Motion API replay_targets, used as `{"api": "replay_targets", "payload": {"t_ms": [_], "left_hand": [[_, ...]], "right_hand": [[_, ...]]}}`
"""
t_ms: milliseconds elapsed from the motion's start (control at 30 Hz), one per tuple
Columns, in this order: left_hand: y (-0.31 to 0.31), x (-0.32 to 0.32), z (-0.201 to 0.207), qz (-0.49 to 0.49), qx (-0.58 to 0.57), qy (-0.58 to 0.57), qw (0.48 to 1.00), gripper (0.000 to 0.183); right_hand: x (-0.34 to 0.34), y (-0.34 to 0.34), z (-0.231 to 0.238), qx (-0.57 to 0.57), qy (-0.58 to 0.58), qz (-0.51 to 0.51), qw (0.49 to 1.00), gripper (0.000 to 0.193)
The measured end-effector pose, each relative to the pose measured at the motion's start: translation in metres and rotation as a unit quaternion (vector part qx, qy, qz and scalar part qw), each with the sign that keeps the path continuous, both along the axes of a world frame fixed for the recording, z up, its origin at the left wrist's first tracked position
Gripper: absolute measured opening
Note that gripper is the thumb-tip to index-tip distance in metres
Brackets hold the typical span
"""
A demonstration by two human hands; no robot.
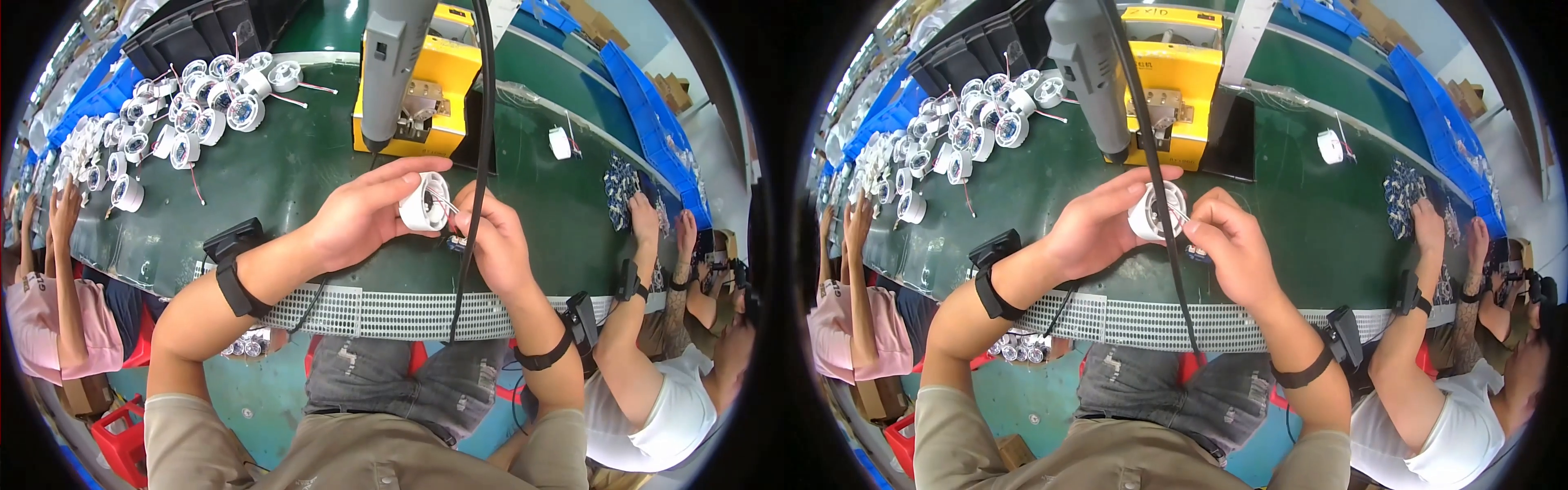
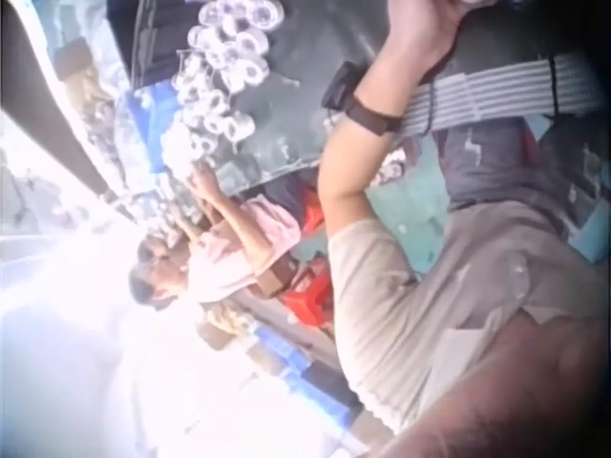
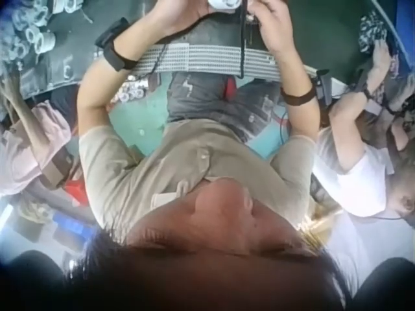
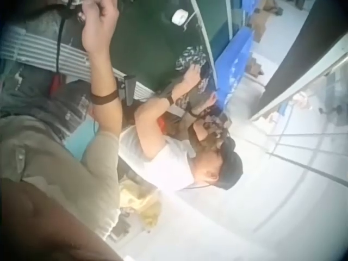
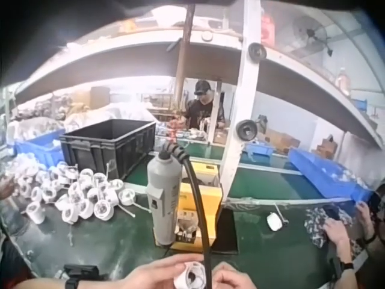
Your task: The person picks up a camera housing, inserts a circuit board and wires by hand, and secures them using a power screwdriver. The person then places the assembled unit onto the conveyor belt and reaches for the next housing.
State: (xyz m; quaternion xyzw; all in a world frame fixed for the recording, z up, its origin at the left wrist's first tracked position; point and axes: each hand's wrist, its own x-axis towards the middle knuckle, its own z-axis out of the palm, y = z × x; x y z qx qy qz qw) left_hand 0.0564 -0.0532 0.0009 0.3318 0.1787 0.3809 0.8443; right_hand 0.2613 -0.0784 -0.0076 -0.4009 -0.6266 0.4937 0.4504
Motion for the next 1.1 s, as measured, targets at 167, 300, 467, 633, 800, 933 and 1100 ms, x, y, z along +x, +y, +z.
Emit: {"api": "replay_targets", "payload": {"t_ms": [167,300,467,633,800,933,1100], "left_hand": [[-0.002,0.0,-0.005,0.003,0.078,-0.003,0.997,0.041],[-0.003,0.001,-0.011,0.003,0.102,0.04,0.994,0.038],[-0.001,-0.001,-0.011,0.043,0.069,-0.003,0.997,0.035],[-0.002,0.002,-0.014,0.066,0.102,-0.025,0.992,0.037],[-0.004,0.005,-0.014,-0.002,0.096,-0.043,0.994,0.039],[-0.005,0.003,-0.016,-0.026,0.081,-0.102,0.991,0.026],[-0.007,0.008,-0.017,-0.021,0.081,-0.083,0.993,0.023]], "right_hand": [[0.001,0.002,-0.005,-0.04,0.081,0.055,0.994,0.014],[-0.006,-0.004,0.008,-0.097,0.082,0.004,0.992,0.01],[0.002,0.0,0.01,0.351,-0.232,-0.178,0.89,0.024],[0.002,-0.02,0.028,0.091,-0.062,-0.1,0.989,0.02],[-0.01,-0.012,0.014,0.034,0.049,-0.028,0.998,0.018],[-0.015,-0.014,0.012,0.027,0.07,-0.04,0.996,0.018],[-0.015,-0.012,-0.003,0.116,-0.015,-0.102,0.988,0.018]]}}
